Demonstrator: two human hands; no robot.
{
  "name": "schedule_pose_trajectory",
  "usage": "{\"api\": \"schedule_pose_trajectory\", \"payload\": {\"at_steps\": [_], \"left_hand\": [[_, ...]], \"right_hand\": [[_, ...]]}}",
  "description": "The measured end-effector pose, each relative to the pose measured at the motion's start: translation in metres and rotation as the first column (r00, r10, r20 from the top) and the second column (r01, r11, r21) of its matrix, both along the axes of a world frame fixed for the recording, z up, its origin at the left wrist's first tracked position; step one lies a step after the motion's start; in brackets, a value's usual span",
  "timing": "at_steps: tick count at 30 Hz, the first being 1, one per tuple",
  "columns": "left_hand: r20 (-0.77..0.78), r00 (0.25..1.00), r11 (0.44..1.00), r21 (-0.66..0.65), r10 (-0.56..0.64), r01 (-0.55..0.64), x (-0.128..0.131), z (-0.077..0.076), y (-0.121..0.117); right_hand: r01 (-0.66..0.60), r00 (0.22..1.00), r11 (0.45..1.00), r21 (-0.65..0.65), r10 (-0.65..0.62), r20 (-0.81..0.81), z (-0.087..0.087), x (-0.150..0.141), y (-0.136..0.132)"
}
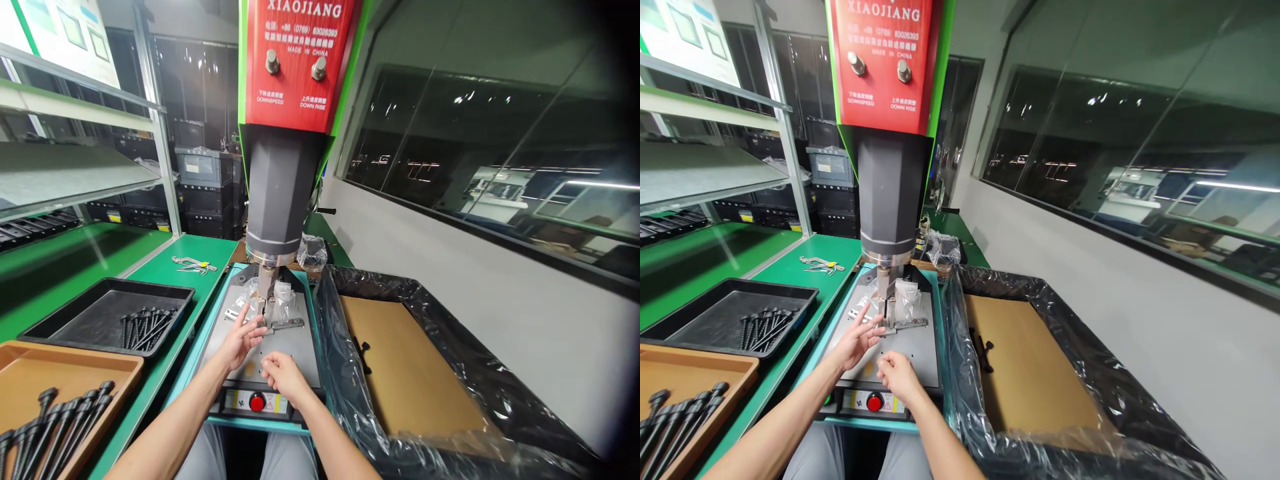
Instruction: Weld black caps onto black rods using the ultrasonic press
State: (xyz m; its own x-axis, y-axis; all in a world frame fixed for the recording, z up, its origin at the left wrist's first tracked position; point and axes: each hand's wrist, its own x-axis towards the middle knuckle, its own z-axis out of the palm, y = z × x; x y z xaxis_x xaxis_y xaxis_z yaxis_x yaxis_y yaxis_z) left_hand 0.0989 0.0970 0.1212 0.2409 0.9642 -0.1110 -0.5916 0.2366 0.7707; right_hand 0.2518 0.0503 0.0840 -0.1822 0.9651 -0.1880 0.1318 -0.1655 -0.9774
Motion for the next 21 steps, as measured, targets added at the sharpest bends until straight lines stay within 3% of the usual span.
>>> {"api": "schedule_pose_trajectory", "payload": {"at_steps": [7,12,17,21], "left_hand": [[-0.024,0.986,0.982,-0.086,0.168,-0.169,0.004,-0.004,0.016],[0.0,0.978,0.97,-0.132,0.207,-0.205,0.004,-0.003,0.025],[0.026,0.976,0.973,-0.085,0.217,-0.214,-0.001,0.004,0.026],[0.063,0.982,0.984,-0.033,0.177,-0.176,-0.007,0.019,0.024]], "right_hand": [[-0.051,0.998,0.999,0.02,0.05,0.038,-0.003,-0.005,0.017],[-0.052,0.995,0.997,0.056,0.047,0.087,-0.002,-0.01,0.033],[0.032,0.986,0.982,0.185,-0.062,0.154,0.006,-0.016,0.057],[0.117,0.96,0.93,0.349,-0.196,0.201,0.021,-0.02,0.076]]}}
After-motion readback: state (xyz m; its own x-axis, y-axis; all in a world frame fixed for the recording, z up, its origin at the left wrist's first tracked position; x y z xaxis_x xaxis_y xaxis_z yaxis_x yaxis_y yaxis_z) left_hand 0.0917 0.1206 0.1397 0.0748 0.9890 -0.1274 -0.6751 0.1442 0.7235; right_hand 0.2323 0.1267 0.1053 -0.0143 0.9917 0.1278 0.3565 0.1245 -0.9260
